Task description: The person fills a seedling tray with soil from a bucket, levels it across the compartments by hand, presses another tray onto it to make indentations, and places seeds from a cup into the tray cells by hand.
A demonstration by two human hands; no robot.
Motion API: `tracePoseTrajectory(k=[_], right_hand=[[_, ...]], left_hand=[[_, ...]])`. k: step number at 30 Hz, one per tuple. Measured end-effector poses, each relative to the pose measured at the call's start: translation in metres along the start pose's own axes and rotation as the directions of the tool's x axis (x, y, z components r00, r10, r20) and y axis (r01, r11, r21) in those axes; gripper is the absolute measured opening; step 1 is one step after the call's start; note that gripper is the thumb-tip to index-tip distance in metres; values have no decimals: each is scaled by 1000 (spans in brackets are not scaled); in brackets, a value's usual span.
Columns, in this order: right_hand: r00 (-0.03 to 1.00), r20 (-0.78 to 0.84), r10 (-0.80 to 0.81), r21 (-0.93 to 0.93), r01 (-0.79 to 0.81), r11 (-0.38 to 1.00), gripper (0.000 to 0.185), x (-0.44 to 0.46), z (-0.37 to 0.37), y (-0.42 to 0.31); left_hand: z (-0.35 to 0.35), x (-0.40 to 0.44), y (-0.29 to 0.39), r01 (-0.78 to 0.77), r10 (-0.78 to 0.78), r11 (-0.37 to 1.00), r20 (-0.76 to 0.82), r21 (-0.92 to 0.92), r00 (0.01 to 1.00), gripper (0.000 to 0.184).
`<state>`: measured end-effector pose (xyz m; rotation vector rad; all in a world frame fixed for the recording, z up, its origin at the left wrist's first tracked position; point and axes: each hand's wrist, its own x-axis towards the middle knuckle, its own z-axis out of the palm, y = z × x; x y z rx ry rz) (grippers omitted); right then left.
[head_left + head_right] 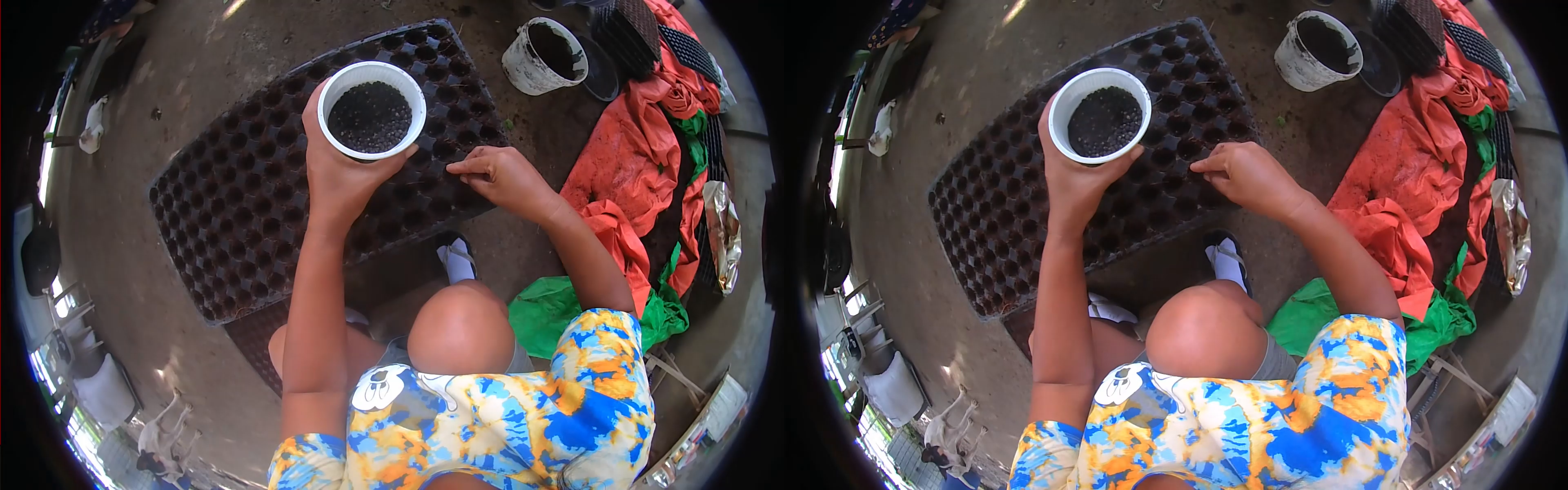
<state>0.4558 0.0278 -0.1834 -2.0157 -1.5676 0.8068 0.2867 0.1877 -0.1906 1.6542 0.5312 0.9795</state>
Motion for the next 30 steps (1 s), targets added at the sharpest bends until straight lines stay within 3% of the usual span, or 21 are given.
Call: tracePoseTrajectory(k=[4,7,10,13,16,19,22,25,30], right_hand=[[997,-71,-7,9,8,1000,21,-4,3,0],[987,35,158,156,-161,975,19,-12,0,-10],[997,24,80,162,-83,983,15,-20,2,-12],[992,-124,8,90,4,996,14,-15,-14,-23],[940,-278,-196,-12,201,980,14,8,-43,-60],[887,-156,-434,-290,379,879,16,36,-29,-69],[954,72,-290,-463,289,838,13,56,-15,-72],[945,48,-324,-393,316,863,13,63,-13,-70],[961,-128,-243,-25,242,970,13,51,-40,-83]], left_hand=[[-1,0,-1,-9,9,1000,9,30,1000,95],[-2,0,-2,-16,16,1000,9,22,1000,96],[0,0,0,4,-4,1000,10,9,1000,97],[2,-2,-1,-7,7,1000,15,1,1000,97],[8,-6,0,-10,11,1000,57,-9,998,96],[20,-15,3,-14,12,1000,116,20,993,95],[24,-18,8,-56,34,990,165,132,986,94],[24,-20,4,-69,46,985,148,158,988,94],[17,-14,2,-7,-1,997,94,79,996,96]])
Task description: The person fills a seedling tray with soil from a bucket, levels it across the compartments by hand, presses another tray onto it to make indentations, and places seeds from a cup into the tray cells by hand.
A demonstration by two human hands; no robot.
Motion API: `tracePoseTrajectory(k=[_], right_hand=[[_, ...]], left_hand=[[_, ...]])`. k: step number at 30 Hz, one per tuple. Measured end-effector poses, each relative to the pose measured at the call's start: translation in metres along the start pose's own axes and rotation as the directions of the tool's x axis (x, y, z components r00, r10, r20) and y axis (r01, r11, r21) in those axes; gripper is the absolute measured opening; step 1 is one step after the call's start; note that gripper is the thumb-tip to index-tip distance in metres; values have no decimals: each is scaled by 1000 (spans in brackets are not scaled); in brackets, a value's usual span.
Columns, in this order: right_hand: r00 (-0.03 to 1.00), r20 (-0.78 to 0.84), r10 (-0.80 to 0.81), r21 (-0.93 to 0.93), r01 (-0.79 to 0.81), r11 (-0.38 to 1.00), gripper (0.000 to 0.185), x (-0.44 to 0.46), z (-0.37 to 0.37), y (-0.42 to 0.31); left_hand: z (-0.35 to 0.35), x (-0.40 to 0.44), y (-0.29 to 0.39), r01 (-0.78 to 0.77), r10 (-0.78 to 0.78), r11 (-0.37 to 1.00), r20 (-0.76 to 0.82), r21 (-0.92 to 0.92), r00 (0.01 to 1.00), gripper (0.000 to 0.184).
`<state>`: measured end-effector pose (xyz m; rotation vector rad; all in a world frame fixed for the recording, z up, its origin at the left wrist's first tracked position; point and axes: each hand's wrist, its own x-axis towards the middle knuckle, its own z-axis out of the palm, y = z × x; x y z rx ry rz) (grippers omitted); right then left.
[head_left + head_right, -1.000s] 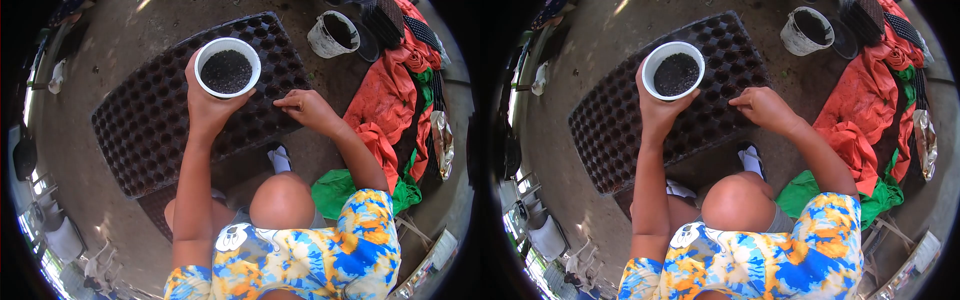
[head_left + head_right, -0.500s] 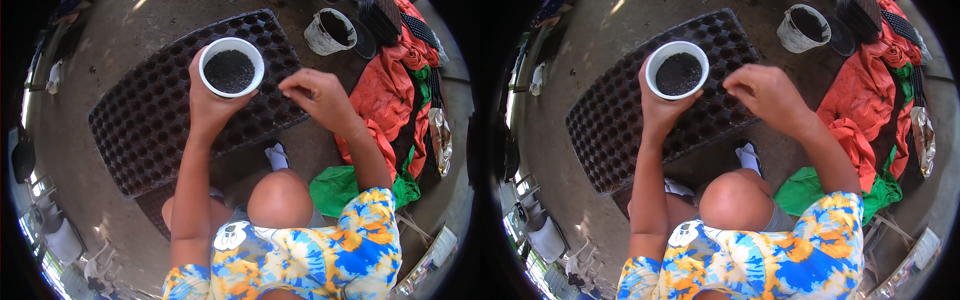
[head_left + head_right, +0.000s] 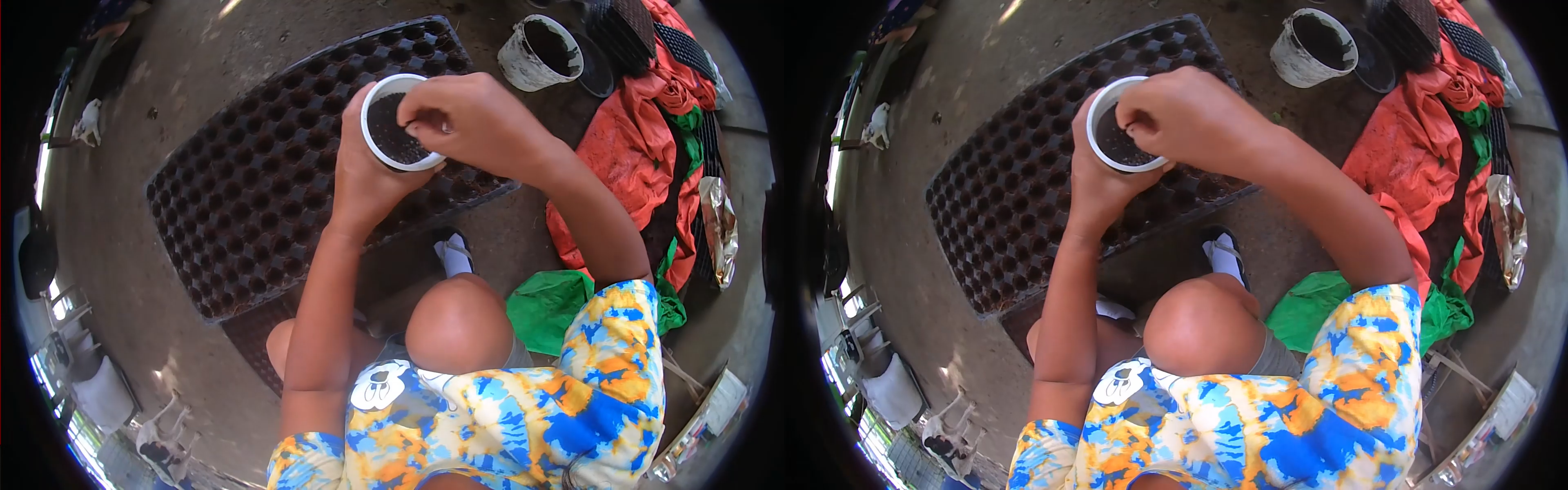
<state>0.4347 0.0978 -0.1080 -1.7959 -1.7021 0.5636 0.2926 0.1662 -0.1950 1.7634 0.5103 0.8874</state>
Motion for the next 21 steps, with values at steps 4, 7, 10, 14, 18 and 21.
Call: tracePoseTrajectory(k=[4,7,10,14,18,21], right_hand=[[955,118,271,271,-293,917,9,-42,-9,11],[884,244,400,209,-450,868,9,-75,15,40],[861,257,440,176,-489,854,13,-90,31,58],[830,265,491,162,-541,826,15,-88,27,52],[874,269,404,155,-454,878,16,-84,37,45],[926,232,298,84,-324,942,16,-83,46,42]], left_hand=[[-17,7,-10,-39,36,998,-78,-43,996,97],[-27,11,-9,-32,26,998,-121,-45,992,95],[-28,12,-12,-38,29,997,-133,-61,991,94],[-27,13,-13,-44,38,998,-118,-52,992,95],[-27,13,-11,-41,33,997,-115,-72,993,94],[-25,14,-12,-51,41,995,-115,-87,992,94]])
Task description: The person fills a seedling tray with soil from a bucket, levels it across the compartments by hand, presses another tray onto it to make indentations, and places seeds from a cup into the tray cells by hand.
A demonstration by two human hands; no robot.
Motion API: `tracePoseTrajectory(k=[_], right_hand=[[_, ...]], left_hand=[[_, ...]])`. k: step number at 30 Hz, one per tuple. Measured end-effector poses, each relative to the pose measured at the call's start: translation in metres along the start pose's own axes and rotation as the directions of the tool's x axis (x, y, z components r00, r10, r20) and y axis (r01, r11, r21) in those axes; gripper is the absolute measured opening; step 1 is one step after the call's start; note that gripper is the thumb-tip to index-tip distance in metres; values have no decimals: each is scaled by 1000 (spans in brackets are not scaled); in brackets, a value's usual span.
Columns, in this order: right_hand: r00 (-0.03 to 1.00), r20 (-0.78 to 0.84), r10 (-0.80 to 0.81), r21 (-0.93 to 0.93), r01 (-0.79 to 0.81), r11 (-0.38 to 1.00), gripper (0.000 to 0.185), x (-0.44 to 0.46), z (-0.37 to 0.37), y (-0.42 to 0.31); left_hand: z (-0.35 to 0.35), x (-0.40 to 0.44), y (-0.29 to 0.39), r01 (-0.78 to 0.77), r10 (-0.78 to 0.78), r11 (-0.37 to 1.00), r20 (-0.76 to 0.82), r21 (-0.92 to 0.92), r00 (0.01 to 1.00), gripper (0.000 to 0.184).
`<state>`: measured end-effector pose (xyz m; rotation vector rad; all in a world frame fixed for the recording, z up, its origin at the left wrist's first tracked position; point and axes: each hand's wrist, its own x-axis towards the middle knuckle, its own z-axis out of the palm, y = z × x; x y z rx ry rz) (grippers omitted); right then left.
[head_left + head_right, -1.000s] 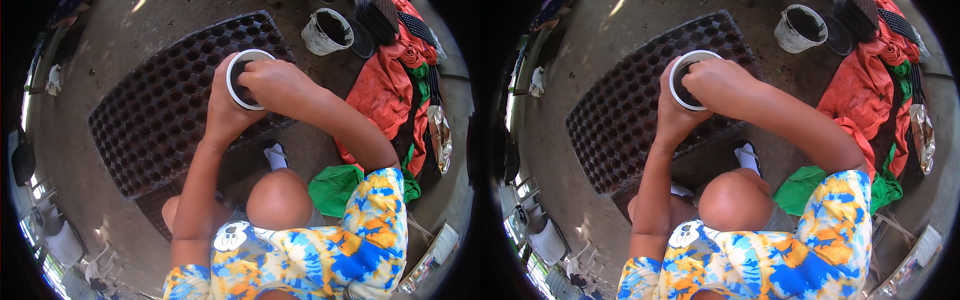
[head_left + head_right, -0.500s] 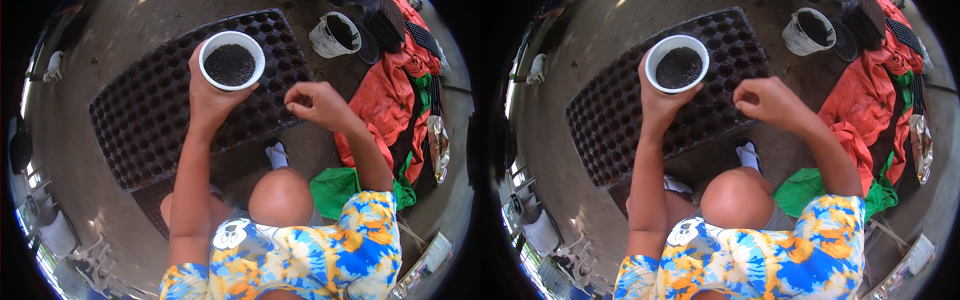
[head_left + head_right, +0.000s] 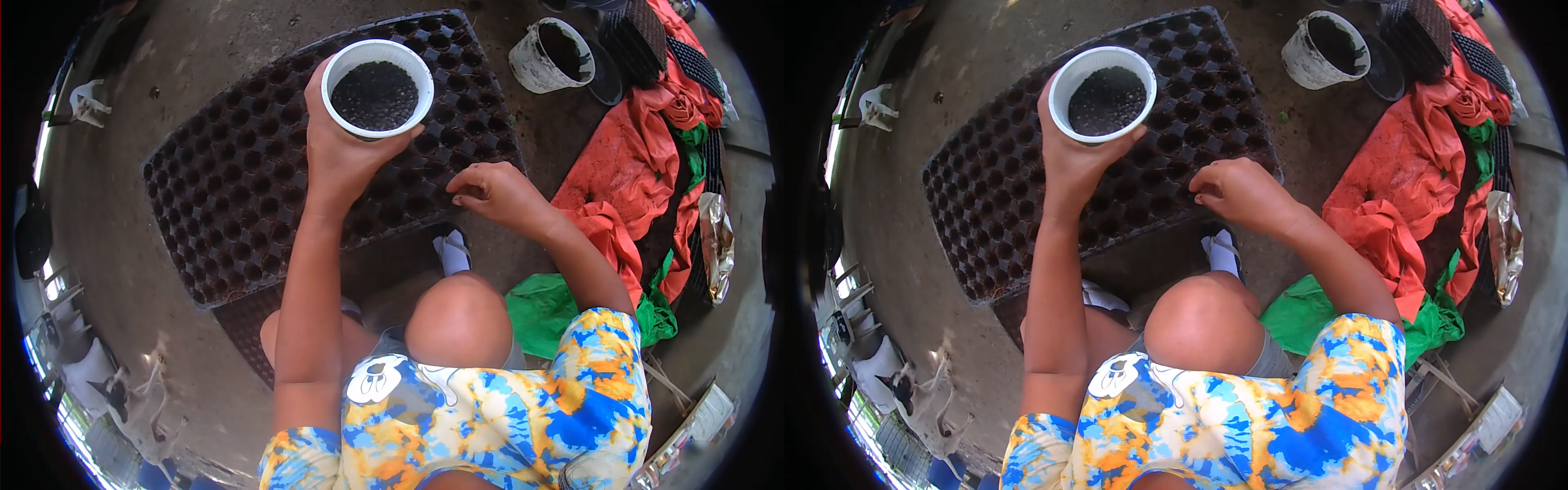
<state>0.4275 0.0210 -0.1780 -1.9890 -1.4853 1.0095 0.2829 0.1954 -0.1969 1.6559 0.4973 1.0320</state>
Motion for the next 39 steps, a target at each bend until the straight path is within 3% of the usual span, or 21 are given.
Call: tracePoseTrajectory(k=[8,11,14,17,20,21,24,27,30,31,37,39], right_hand=[[1000,2,9,33,-9,999,14,2,1,-8],[987,-131,-90,57,98,994,13,7,-15,-18],[901,-322,-291,-51,290,956,14,24,-43,-58],[811,-201,-549,-462,416,783,16,55,-41,-64],[919,5,-394,-597,319,736,11,77,-31,-69],[917,48,-397,-614,340,712,12,81,-30,-72],[895,-16,-445,-556,362,748,13,87,-29,-70],[877,-96,-472,-359,411,838,12,87,-46,-76],[934,-187,-305,-53,301,952,13,63,-57,-85],[973,-130,-190,1,192,981,15,54,-57,-82],[990,77,-119,-130,129,983,18,42,-16,-16],[996,77,-55,-61,60,996,19,40,-16,-16]], left_hand=[[2,-1,1,10,-11,1000,-9,-15,1000,94],[2,-1,1,17,-17,1000,-7,-8,1000,95],[5,-5,-1,13,-13,1000,22,14,1000,94],[12,-11,4,2,-9,995,71,97,997,92],[15,-12,11,-44,12,967,129,250,992,96],[15,-14,11,14,-46,972,129,234,991,97],[15,-12,6,-26,10,979,82,204,997,94],[12,-8,3,-17,7,989,65,150,998,95],[0,-5,-7,13,-14,998,4,61,1000,95],[-5,-3,-15,-24,25,999,-23,30,999,94],[-20,5,-5,-23,31,996,-79,91,996,93],[-22,5,-4,-29,36,996,-78,86,996,93]])
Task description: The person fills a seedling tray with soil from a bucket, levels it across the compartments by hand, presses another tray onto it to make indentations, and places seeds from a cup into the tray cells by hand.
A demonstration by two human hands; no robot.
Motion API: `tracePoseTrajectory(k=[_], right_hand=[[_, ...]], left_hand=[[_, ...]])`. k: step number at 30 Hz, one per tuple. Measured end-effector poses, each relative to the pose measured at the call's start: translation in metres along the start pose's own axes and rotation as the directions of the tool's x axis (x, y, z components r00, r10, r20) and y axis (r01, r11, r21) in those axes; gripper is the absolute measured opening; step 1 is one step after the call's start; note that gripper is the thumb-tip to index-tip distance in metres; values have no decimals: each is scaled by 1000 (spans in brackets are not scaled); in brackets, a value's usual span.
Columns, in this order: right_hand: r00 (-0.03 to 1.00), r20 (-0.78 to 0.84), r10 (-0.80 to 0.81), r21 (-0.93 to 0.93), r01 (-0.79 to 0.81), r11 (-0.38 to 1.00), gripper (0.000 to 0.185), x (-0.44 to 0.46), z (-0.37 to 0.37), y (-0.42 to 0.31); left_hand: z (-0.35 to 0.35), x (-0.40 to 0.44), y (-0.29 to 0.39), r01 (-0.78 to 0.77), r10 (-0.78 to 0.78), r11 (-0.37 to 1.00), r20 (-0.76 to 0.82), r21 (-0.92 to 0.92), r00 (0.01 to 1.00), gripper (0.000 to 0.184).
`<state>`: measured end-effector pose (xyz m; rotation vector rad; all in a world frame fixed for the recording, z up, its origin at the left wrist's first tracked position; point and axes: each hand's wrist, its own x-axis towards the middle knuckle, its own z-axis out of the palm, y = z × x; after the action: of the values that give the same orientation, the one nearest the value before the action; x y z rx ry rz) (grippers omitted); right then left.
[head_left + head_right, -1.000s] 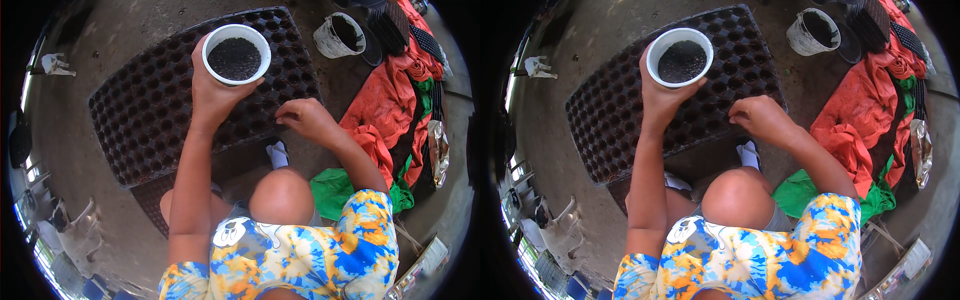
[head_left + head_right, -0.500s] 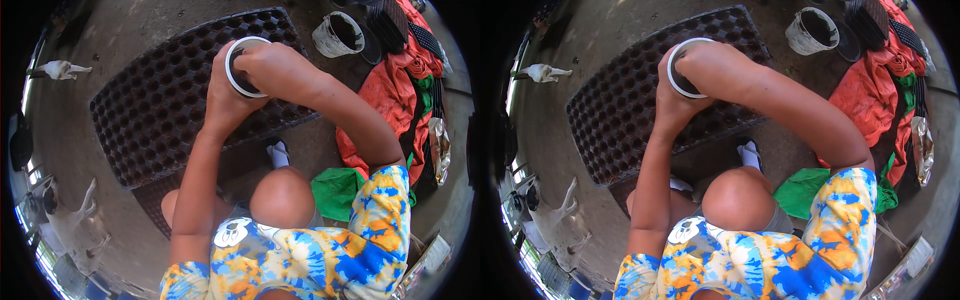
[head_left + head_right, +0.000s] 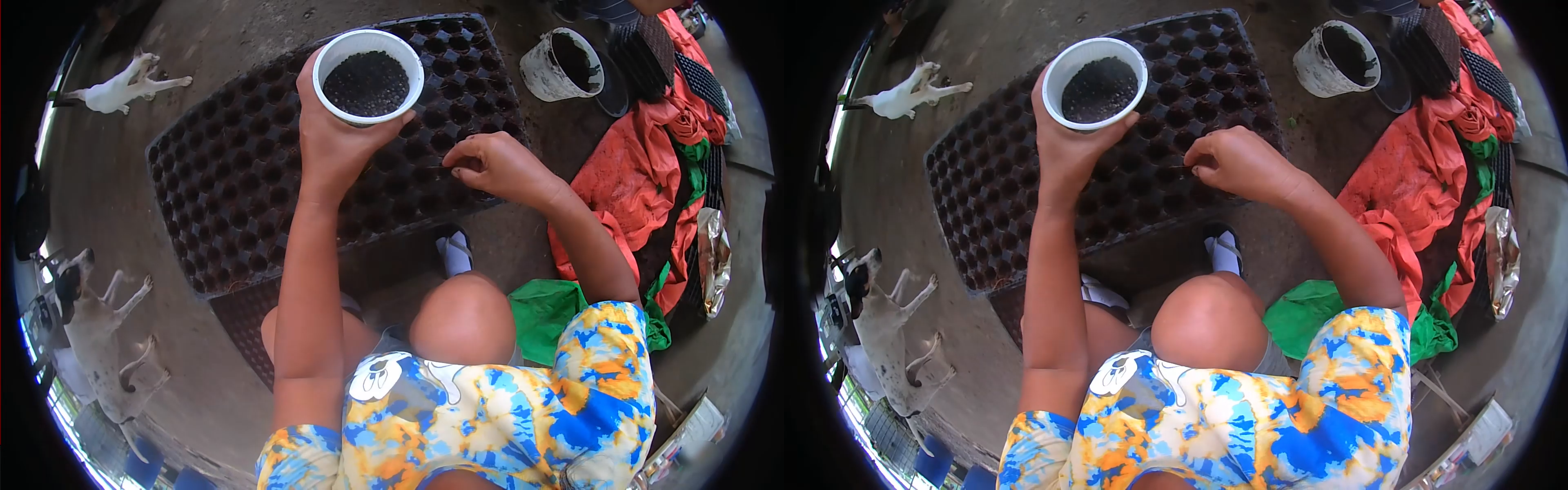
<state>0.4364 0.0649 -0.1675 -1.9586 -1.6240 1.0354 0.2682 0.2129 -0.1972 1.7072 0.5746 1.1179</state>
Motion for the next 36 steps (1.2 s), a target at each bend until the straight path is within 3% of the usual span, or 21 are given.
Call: tracePoseTrajectory(k=[4,13,19,21,23,25,27,29,33,36], right_hand=[[999,-3,42,67,-42,997,19,0,-1,0],[999,-30,39,73,-36,997,20,2,0,4],[964,-239,-118,-92,98,991,18,15,-19,-5],[871,-420,-253,-88,239,967,16,24,-36,-25],[807,-389,-445,-286,353,891,12,36,-43,-47],[925,-134,-354,-457,259,851,17,51,-35,-58],[941,-66,-331,-527,249,813,17,63,-21,-57],[917,-84,-390,-501,299,812,17,68,-20,-54],[900,-202,-387,-271,328,905,15,58,-45,-60],[955,-205,-213,-30,211,977,14,38,-52,-48]], left_hand=[[0,1,-1,16,-16,998,5,-68,1000,93],[2,1,4,12,-12,1000,19,1,1000,94],[6,0,2,23,-21,999,26,-46,999,93],[8,-2,2,2,-2,1000,53,-11,999,93],[15,-6,4,34,-32,999,81,-21,996,95],[22,-10,10,40,-44,999,127,35,991,97],[26,-11,10,-5,-14,992,148,125,989,99],[27,-14,12,33,-56,989,159,142,986,99],[21,-9,8,57,-58,998,104,14,993,97],[6,-3,-2,-2,2,1000,40,22,999,94]])
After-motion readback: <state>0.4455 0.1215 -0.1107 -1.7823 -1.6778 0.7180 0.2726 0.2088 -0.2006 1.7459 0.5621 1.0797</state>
